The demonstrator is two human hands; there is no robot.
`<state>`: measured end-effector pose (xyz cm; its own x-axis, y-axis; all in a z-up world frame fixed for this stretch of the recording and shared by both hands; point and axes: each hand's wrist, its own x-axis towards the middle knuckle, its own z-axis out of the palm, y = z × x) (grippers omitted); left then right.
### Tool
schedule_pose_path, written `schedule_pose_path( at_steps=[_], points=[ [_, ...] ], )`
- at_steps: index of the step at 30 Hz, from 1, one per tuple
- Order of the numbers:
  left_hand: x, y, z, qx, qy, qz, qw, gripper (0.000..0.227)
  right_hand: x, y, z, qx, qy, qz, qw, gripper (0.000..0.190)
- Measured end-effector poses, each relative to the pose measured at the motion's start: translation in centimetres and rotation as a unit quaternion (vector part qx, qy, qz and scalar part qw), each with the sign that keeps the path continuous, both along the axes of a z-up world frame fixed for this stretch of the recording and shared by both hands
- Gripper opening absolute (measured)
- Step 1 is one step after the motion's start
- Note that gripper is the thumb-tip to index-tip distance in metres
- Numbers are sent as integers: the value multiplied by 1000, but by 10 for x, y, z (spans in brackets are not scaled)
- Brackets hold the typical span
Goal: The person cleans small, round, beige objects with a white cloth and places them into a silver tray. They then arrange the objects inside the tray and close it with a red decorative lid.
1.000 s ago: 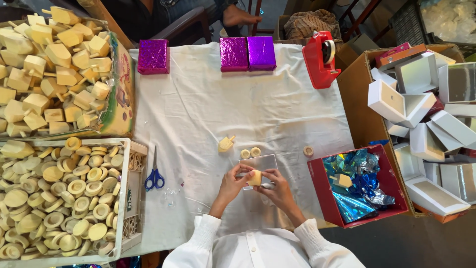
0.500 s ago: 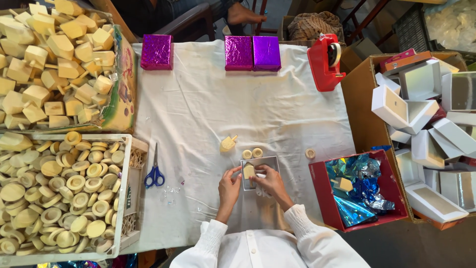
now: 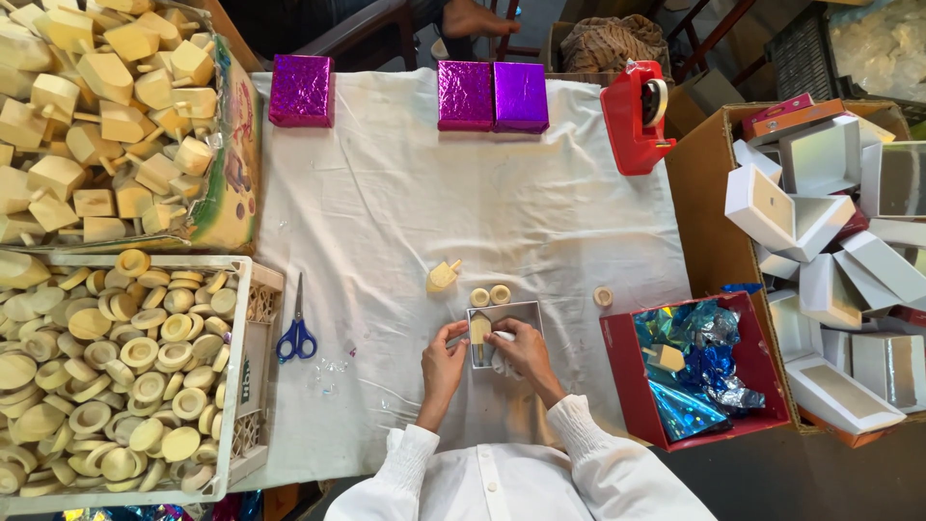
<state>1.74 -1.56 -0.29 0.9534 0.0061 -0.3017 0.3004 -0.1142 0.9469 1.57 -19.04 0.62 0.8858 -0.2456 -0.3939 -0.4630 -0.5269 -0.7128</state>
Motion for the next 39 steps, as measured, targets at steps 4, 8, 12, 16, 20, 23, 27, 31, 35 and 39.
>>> schedule_pose_path(
  at_steps=[4,8,12,16,20,23,27,31,35,39],
  points=[
    [1,2,-3,7,-17,-9,1000,30,4,3,3,11,51,-11,999,43],
    [2,-1,-3,54,-14,-15,998,26,1,-2,-17,5,-55,10,998,42],
    [9,6,-42,30,-18,-21,999,27,5,7,33,44,64,-31,997,43],
    [22,18,-52,-33,-1,13,999,29,-2,-11,3,0,-28,37,999,44],
    [49,15,2,160,-151,38,975,43,-17,-26,37,61,-65,-7,996,41],
    [82,9,22,272,-244,14,931,61,-31,-40,49,71,-60,-39,995,37],
    [101,15,12,306,-269,-2,913,60,-56,-59,36,36,-53,-26,998,33],
    [91,23,19,321,-207,-36,923,50,-77,-59,21,57,-66,-37,996,28],
    [41,5,62,212,-172,-25,962,54,-78,-54,5,86,-84,-50,991,28],
    [0,-17,85,202,-166,-78,962,54,-62,-29,42,119,-65,-76,988,33]
  ],
)
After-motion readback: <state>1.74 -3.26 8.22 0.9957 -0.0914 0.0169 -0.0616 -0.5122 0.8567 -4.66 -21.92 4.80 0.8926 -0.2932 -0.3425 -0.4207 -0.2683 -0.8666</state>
